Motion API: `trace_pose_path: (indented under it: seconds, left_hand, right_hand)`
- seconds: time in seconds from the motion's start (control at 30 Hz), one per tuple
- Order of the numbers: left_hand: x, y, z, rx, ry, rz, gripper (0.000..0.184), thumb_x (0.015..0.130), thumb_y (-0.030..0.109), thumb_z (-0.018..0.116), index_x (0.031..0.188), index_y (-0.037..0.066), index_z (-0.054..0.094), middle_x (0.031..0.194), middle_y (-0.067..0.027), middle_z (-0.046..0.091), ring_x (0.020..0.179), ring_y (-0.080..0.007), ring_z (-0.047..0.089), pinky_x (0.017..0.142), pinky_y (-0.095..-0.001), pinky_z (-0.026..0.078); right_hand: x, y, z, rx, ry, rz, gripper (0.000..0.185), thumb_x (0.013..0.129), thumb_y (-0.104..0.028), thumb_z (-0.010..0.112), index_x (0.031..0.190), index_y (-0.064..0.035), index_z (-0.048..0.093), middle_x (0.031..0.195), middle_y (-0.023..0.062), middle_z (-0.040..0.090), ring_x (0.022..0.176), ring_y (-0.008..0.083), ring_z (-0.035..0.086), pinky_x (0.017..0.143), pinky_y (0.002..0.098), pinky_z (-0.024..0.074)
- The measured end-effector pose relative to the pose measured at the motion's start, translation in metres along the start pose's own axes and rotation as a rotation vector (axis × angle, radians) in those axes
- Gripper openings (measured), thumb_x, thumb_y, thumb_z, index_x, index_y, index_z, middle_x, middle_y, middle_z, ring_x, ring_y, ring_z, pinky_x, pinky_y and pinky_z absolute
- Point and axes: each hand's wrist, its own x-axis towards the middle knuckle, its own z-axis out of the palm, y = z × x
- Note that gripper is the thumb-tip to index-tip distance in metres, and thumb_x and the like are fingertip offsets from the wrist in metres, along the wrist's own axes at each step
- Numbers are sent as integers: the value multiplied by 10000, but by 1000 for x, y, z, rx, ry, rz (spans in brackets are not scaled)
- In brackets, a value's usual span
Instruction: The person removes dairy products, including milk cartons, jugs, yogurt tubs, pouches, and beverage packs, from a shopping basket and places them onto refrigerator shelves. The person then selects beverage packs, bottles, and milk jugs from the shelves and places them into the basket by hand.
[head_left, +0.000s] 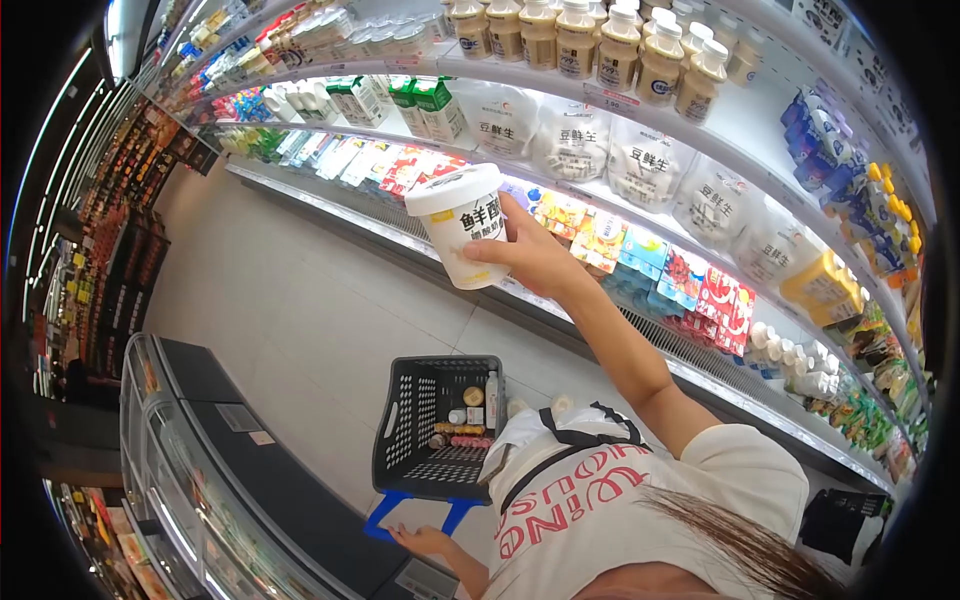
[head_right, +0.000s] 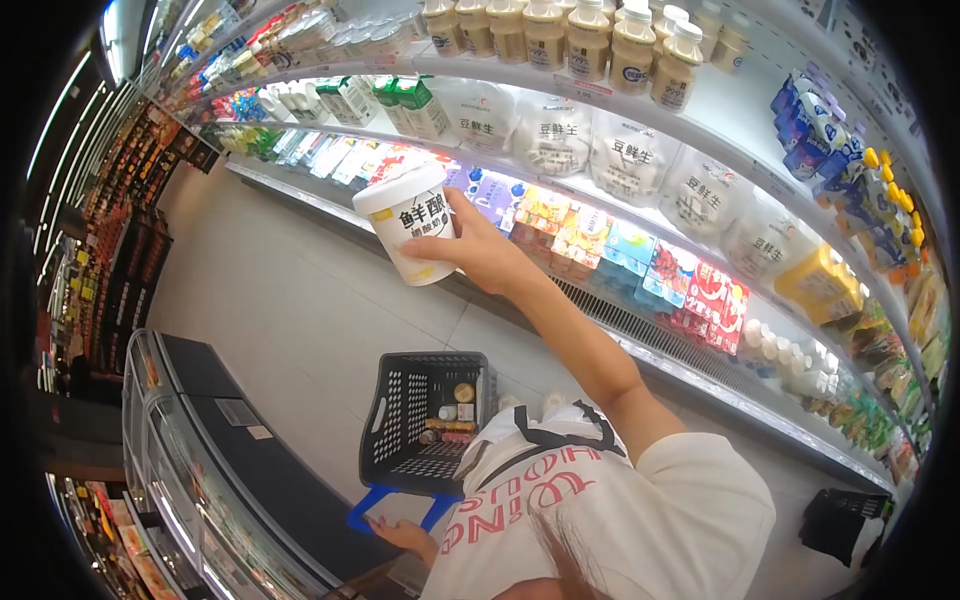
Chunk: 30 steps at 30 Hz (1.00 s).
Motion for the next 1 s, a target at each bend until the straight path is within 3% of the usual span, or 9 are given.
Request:
trace_pose_path:
  seconds: [0.03, 0.3, 0.4, 0.43, 0.53, 0.8, 0.87, 1.0]
  left_hand:
    - [-2, 5, 8, 11, 13, -36, 417, 629, -133, 442, 1006, -76, 611, 1326, -203, 499, 1176, -364, 531, 915, -418, 462]
    - [19, 96, 76, -55, 229, -265, 396, 624, -111, 475, 988, -45, 617, 1277, -196, 500, 1114, -371, 559, 881, -451, 471]
    - [38, 143, 88, 29, 40, -292, 333, 630, -84, 506, 935, -2, 612, 1185, -164, 508, 950, -386, 607, 772, -496, 486]
    - [45, 148, 97, -76, 57, -276, 252, 659, -50, 530, 888, 30, 598, 1131, -141, 501, 804, -387, 618, 670, -527, 473]
    - [90, 176, 135, -51, 122, -261, 242, 688, -13, 553, 920, 41, 599, 1171, -134, 492, 766, -391, 624, 652, -511, 484]
    - [204, 223, 221, -32, -42, -338, 278, 734, 51, 587, 1009, 11, 577, 1268, -138, 411, 920, -373, 601, 790, -515, 464]
    - [227, 255, 233, -53, -93, -323, 293, 729, 59, 594, 1014, -6, 568, 1290, -149, 386, 910, -380, 594, 804, -526, 450]
    - [277, 267, 282, 60, -227, -216, 334, 716, 93, 614, 988, -84, 533, 1245, -186, 377, 959, -396, 554, 799, -557, 427]
  right_hand:
    - [-1, -1, -3, 48, -9, 8, 850, 709, -116, 808, 1378, -7, 295, 1227, 140, 539, 1146, 229, 545, 979, 392, 446]
    - [-14, -21, -28, -94, 71, -86, 846, 722, -126, 781, 1390, 10, 280, 1228, 152, 544, 1140, 228, 550, 965, 373, 452]
    - [-12, -22, -41, -76, 98, -80, 843, 722, -139, 781, 1384, 19, 284, 1226, 155, 544, 1131, 226, 553, 964, 362, 449]
    - [-11, -24, -44, -149, 137, -80, 845, 725, -163, 787, 1376, 25, 283, 1230, 163, 536, 1132, 234, 549, 971, 355, 442]
    - [-9, -31, -49, -232, 160, -161, 874, 718, -202, 794, 1379, 21, 269, 1231, 175, 527, 1135, 247, 541, 981, 358, 426]
    - [8, -70, -39, -158, 302, -179, 794, 752, -124, 758, 1387, -27, 291, 1233, 135, 544, 1152, 215, 543, 977, 363, 446]
    - [30, -65, -48, -351, 383, -227, 791, 757, -160, 765, 1380, -27, 296, 1228, 139, 551, 1158, 230, 543, 993, 365, 423]
    - [80, -64, -36, -322, 400, -430, 819, 737, -192, 787, 1369, -32, 292, 1223, 153, 545, 1135, 232, 550, 982, 353, 425]
